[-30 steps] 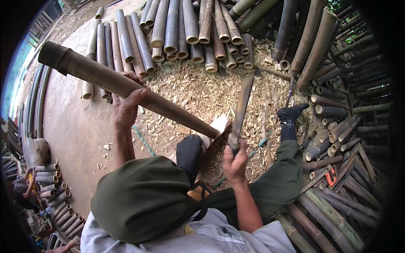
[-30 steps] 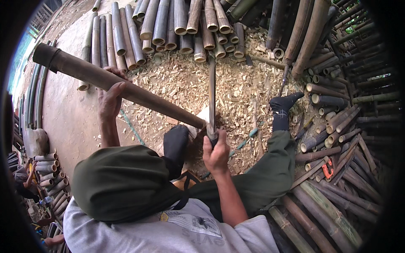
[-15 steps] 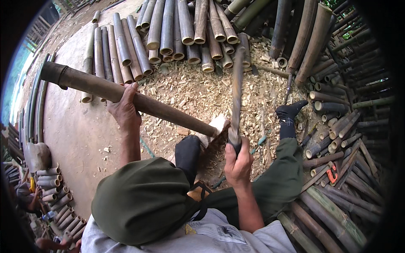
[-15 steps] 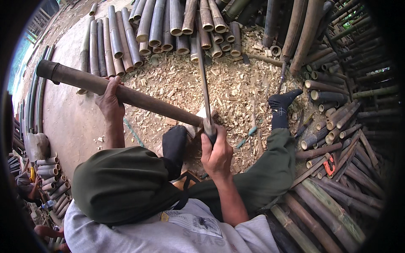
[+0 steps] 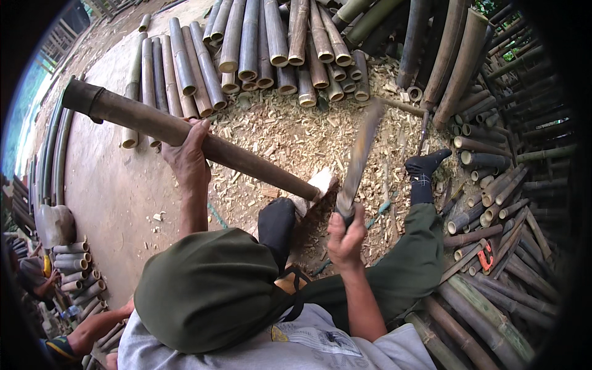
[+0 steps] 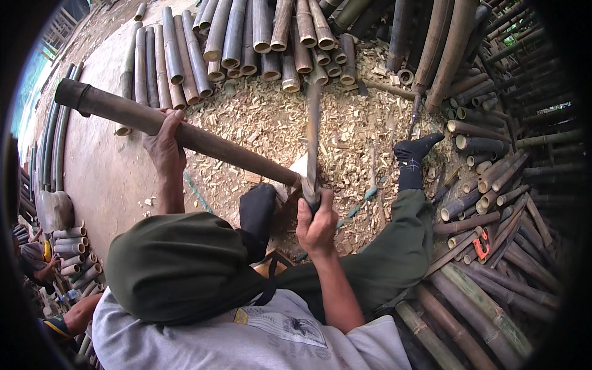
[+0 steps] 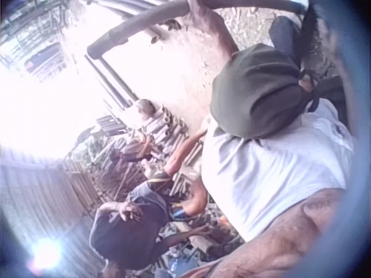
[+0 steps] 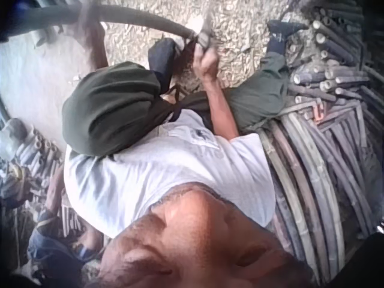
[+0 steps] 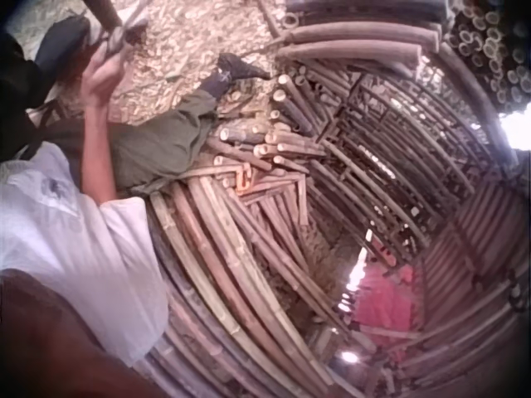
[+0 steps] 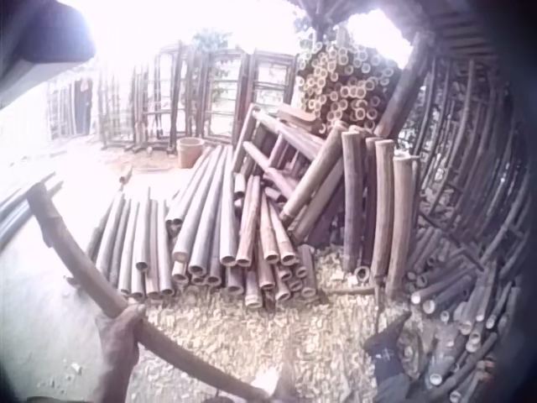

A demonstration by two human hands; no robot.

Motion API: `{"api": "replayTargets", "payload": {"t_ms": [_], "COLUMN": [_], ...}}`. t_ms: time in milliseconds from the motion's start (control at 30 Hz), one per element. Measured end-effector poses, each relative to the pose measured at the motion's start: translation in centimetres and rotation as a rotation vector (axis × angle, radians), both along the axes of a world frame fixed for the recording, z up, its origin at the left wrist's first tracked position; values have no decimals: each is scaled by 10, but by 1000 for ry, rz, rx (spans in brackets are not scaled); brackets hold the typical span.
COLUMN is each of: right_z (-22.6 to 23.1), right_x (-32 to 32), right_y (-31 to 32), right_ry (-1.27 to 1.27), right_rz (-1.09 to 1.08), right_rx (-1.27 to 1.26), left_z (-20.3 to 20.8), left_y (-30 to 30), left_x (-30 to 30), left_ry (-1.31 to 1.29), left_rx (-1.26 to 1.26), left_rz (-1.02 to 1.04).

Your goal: The person sits on the ground and uses a knife to shave the outer layer off bamboo poles. They hold the pole with their left hand and scrape it with the knife in their right hand, creating wood shavings. The person repeatedly picks up new poles from a pile and shaves them.

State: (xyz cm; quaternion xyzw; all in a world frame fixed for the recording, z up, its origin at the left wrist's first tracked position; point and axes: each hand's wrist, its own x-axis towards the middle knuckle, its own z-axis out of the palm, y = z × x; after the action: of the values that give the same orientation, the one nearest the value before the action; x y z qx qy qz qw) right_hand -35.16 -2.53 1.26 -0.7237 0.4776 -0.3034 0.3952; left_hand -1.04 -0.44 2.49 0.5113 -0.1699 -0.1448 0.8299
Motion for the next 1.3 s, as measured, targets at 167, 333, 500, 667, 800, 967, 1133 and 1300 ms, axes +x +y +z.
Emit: {"api": "replayTargets", "payload": {"t_ms": [167,333,500,667,800,967,1133,1300], "right_z": [-120,28,-28,-75,24,-69,-36,29], "right_x": [-41,-3,-5,-27,6,-21,-15,0], "right_y": [-10,-14,7,-5,-8,7,-2,12], "right_ry": [569,344,23,565,377,658,577,127], "right_rz": [72,6,-54,87,20,12,78,-31], "right_rx": [231,257,-50,139,183,307,254,102], "left_z": [3,-4,3,6,7,18,23,20], "left_y": [-4,13,16,8,15,2,-1,8], "left_x": [-1,11,13,8,12,-12,-7,-2], "left_ry": [-2,41,46,26,62,30,-24,-15], "left_rx": [-2,-49,-41,-65,-97,-85,-59,-45], "left_rz": [-76,-265,-318,-368,-341,-357,-339,-316]}}
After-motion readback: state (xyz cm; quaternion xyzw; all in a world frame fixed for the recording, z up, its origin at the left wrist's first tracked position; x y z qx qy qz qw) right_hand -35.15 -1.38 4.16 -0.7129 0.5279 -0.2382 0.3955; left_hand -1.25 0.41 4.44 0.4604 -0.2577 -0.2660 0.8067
